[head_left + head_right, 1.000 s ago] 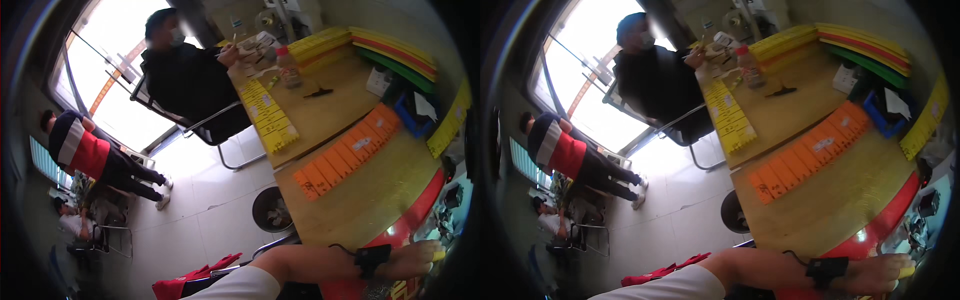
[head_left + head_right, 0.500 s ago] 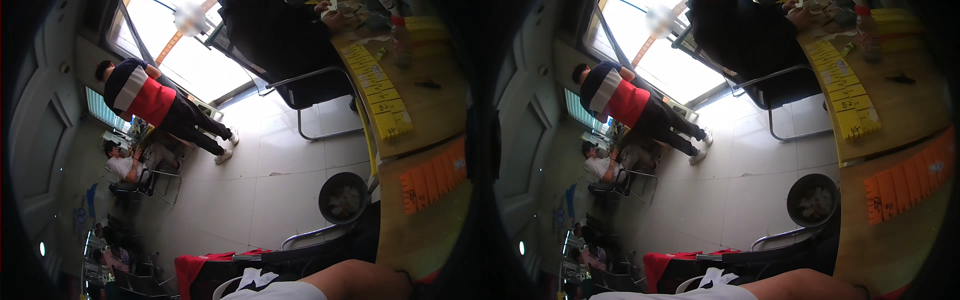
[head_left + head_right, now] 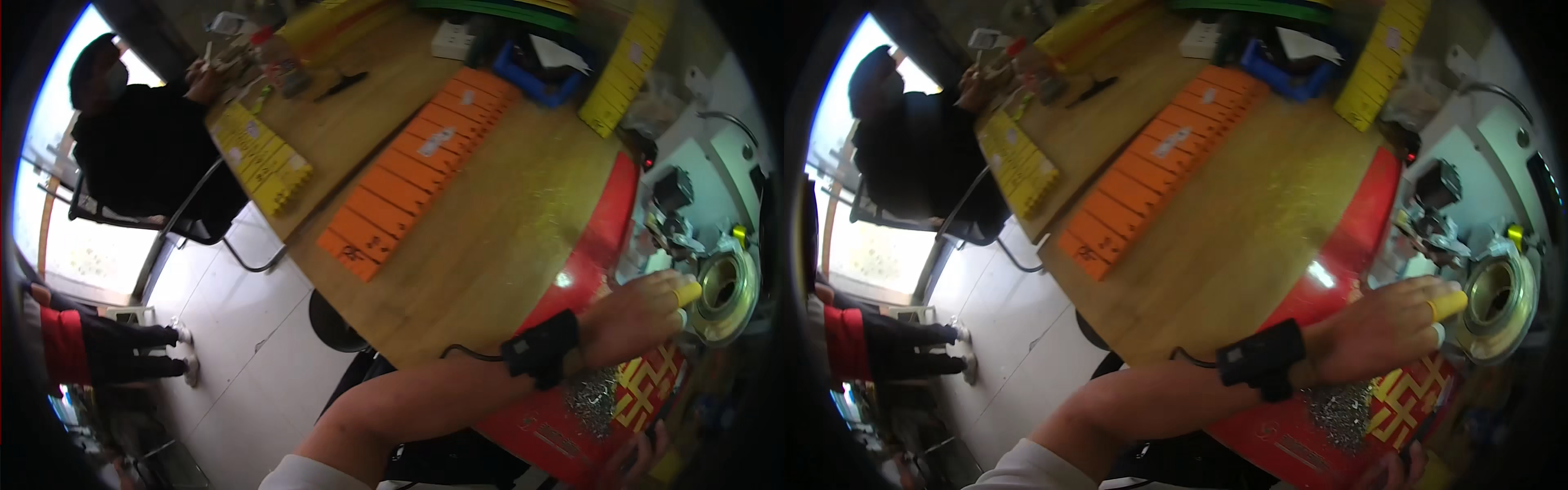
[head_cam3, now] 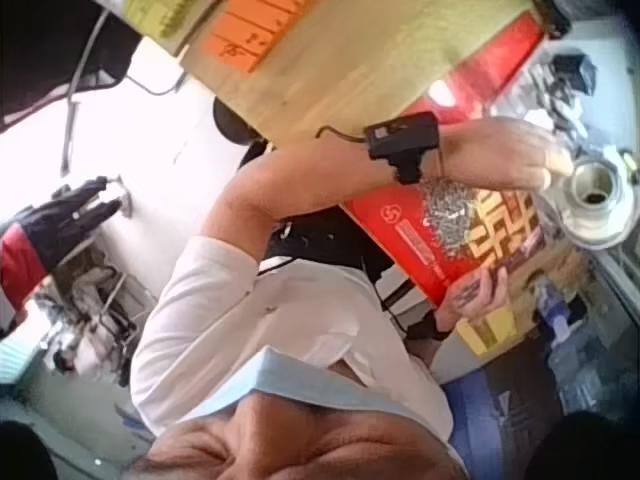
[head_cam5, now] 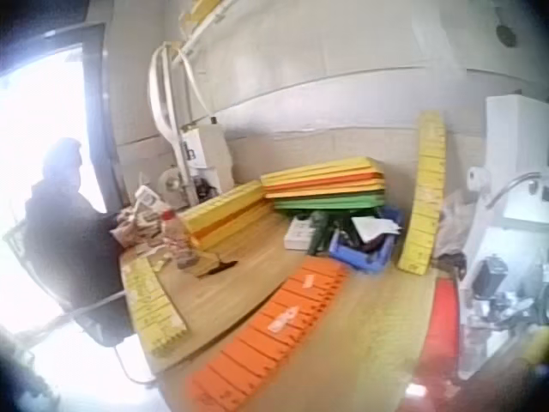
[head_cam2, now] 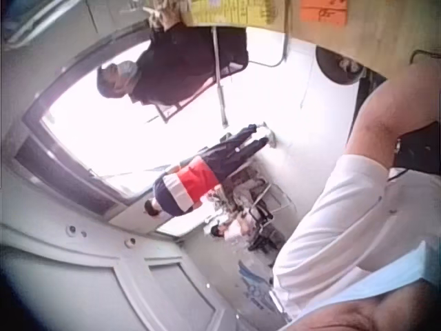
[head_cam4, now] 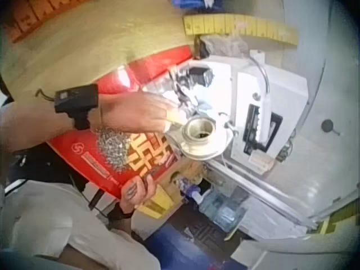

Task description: Assembling electronic components using a specialized machine and hand tools.

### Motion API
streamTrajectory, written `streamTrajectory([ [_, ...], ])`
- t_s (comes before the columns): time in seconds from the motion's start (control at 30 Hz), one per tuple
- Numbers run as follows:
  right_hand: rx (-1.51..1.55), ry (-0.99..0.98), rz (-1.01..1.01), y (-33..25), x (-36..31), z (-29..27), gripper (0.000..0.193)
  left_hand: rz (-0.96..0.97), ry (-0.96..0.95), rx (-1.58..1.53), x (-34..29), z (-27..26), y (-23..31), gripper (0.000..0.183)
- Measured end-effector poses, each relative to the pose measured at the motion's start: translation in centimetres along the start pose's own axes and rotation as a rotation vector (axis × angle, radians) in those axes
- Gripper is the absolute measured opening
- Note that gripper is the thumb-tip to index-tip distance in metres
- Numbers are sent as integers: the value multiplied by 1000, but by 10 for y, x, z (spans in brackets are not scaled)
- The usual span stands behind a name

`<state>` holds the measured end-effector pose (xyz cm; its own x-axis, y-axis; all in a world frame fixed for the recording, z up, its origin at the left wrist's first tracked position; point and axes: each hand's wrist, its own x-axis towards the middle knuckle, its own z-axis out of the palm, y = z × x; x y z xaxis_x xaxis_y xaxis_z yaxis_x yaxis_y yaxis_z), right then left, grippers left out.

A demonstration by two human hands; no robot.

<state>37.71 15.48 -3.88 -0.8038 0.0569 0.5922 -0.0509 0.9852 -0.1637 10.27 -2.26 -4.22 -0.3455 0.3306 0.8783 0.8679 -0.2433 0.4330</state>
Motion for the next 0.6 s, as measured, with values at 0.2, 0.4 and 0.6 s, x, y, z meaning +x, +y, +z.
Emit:
streamTrajectory([
  [0.2, 127, -288, 81, 18, -28, -24, 33, -110, -146, 124, 4, -17, 11, 23],
  [0.4, 321, -436, 43, 31, -16, -34, 31, -214, -270, 306, 12, -18, 41, 45],
  [0.6, 414, -440, 72, 26, -18, -34, 36, -316, -298, 437, -5, -25, 53, 56],
])
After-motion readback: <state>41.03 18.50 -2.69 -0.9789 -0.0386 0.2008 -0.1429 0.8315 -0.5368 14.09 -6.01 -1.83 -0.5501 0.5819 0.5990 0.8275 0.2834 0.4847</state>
